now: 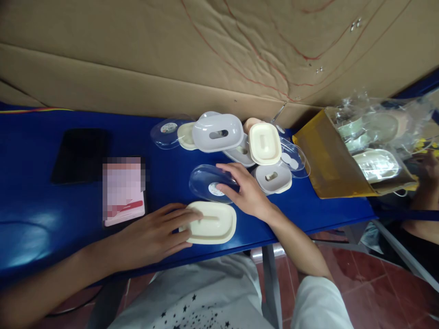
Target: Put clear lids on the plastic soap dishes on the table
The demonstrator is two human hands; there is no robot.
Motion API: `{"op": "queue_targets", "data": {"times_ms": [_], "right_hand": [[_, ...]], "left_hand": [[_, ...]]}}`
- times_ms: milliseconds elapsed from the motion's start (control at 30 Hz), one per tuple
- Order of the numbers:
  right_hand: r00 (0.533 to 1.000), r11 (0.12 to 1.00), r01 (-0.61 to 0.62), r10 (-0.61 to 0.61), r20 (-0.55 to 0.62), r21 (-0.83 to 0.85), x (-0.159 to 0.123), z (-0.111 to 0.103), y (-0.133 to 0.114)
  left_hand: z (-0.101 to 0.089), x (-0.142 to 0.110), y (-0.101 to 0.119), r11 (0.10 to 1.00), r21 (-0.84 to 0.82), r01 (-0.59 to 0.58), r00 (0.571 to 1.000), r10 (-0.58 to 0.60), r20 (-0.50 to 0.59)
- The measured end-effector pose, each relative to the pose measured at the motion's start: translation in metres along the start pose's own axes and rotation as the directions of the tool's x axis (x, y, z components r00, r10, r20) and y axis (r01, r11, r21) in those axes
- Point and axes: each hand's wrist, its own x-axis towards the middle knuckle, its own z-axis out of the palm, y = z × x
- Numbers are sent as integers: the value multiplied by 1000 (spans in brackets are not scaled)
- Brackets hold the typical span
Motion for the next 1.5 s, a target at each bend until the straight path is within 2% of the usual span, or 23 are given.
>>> {"op": "queue_targets", "data": {"times_ms": [100, 233, 333, 467, 600, 700, 767, 867, 933, 1000, 1067, 1167, 1267, 1367, 1500], "right_hand": [[1000, 1000, 10, -10, -27, 28, -1, 1, -3], [997, 997, 41, -45, -64, -59, -2, -3, -8], [988, 978, 149, -152, -6, -148, -3, -3, -9], [952, 929, 297, -272, 138, -219, -2, 6, -1], [924, 900, 367, -322, 208, -236, 4, 17, 8], [915, 861, 388, -318, 248, -329, 5, 10, 1], [944, 831, 328, -270, 189, -450, -3, -3, -9], [993, 770, 69, -114, -31, -634, -31, -27, -16], [990, 713, -88, -12, -138, -695, -54, -37, -10], [985, 682, -147, 31, -173, -716, -75, -40, -2], [983, 694, -129, -3, -182, -709, -92, -35, 3], [967, 739, -46, -136, -216, -672, -108, -20, -4], [947, 773, 6, -209, -245, -634, -118, 1, -24], [959, 816, 45, -197, -205, -576, -118, 28, -46], [983, 864, 81, -151, -102, -497, -99, 65, -66]], "left_hand": [[-1, 1, -3, 1000, 21, 13, 1000, -13, 4], [-3, 1, -9, 999, 30, 18, 1000, -18, -6], [-4, -1, -13, 998, 58, 34, 999, -33, -15], [-2, -4, -13, 998, 62, 21, 1000, -20, -22], [2, -4, -7, 999, 34, 3, 1000, -2, -5], [4, -3, -3, 1000, 17, -25, 1000, 25, 6], [4, -3, -3, 1000, 19, -18, 1000, 18, -5], [3, -3, -6, 1000, 16, 24, 999, -23, -26], [1, -2, -7, 1000, 3, 30, 999, -30, -41], [-2, 0, -8, 1000, -18, 22, 997, -23, -69], [-6, 3, -8, 999, -37, 19, 992, -23, -120], [-11, 8, -7, 998, -50, 42, 983, -50, -174], [-9, 10, -7, 999, -14, 51, 990, -52, -135], [-3, 8, -3, 1000, 24, 17, 996, -15, -91], [0, 3, 1, 997, 23, 72, 974, -66, -219]]}}
